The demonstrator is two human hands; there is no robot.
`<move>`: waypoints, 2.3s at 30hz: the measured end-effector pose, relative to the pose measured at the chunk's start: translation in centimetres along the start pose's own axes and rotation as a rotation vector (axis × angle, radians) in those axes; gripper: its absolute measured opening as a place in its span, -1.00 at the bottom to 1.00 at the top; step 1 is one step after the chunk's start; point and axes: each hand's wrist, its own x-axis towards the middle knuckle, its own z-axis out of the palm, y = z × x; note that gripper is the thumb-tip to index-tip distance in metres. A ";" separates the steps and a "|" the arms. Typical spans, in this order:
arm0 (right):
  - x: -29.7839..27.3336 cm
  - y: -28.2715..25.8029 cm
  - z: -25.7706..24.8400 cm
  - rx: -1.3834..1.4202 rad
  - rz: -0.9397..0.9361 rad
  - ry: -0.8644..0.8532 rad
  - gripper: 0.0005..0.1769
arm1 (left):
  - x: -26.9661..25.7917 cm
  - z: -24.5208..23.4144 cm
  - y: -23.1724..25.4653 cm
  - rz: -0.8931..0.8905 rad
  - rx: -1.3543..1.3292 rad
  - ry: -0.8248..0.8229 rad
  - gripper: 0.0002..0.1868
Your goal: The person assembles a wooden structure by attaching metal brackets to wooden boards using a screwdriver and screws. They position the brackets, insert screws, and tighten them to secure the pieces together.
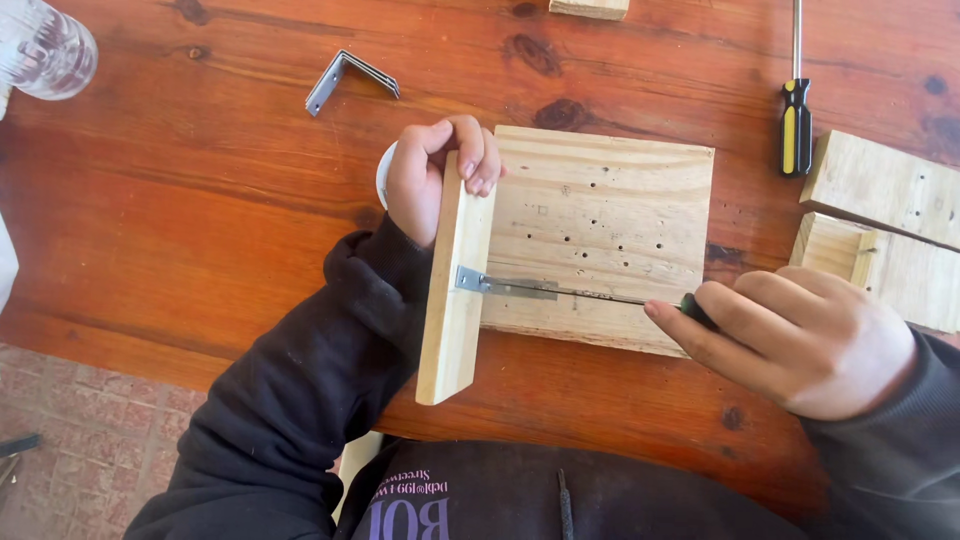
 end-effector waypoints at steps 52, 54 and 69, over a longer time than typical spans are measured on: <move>6.0 -4.6 7.0 0.944 1.074 0.035 -0.07 | -1.2 1.1 -3.1 0.508 0.081 0.403 -0.57; 5.5 -4.4 7.3 0.870 1.151 -0.019 0.00 | -1.3 -0.2 -3.4 0.472 0.031 0.337 -0.53; 0.6 1.4 5.3 0.604 0.541 0.135 -0.45 | -2.9 -1.1 -3.2 0.310 1.400 -0.470 -0.37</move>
